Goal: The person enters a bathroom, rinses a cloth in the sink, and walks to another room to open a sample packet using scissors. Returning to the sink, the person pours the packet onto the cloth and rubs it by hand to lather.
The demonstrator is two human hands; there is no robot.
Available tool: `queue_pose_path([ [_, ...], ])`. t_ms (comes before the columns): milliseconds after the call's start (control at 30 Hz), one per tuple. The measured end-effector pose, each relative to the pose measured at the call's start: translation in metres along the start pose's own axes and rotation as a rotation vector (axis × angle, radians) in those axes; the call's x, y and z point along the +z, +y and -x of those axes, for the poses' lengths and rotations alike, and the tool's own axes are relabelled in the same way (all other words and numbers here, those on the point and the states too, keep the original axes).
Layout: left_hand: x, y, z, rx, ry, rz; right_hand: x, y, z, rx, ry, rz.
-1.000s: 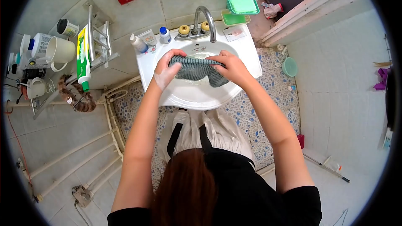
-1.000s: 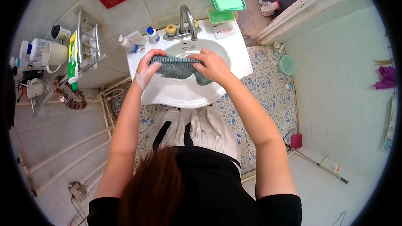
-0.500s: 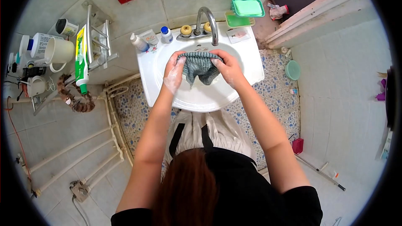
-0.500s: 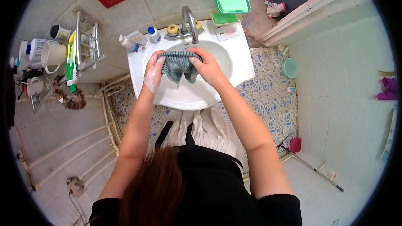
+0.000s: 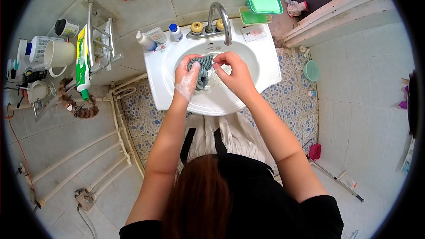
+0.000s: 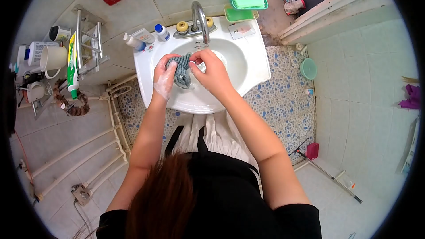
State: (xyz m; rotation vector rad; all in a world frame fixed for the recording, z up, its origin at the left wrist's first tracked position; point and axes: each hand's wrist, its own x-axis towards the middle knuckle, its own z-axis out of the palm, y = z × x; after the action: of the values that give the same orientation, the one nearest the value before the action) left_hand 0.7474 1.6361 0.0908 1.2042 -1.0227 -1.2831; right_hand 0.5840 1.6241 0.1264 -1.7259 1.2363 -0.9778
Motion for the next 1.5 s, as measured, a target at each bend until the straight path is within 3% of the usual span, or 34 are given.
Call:
queue_pose_path([
  [433, 0.013, 0.019, 0.007, 0.036, -0.007, -0.035, 0.000, -0.008, 0.001, -0.087, 0.126, 0.195],
  [733, 0.011, 0.017, 0.005, 0.002, -0.005, -0.022, -0.007, 0.015, 0.006, 0.181, 0.085, -0.180],
  [1233, 0.015, 0.016, 0.006, 0.042, -0.013, -0.062, -0.004, -0.002, 0.002, -0.214, 0.150, 0.321],
  [1500, 0.013, 0.013, 0.007, 0.035, -0.010, -0.052, -0.008, 0.003, 0.009, 0.067, 0.145, -0.046],
])
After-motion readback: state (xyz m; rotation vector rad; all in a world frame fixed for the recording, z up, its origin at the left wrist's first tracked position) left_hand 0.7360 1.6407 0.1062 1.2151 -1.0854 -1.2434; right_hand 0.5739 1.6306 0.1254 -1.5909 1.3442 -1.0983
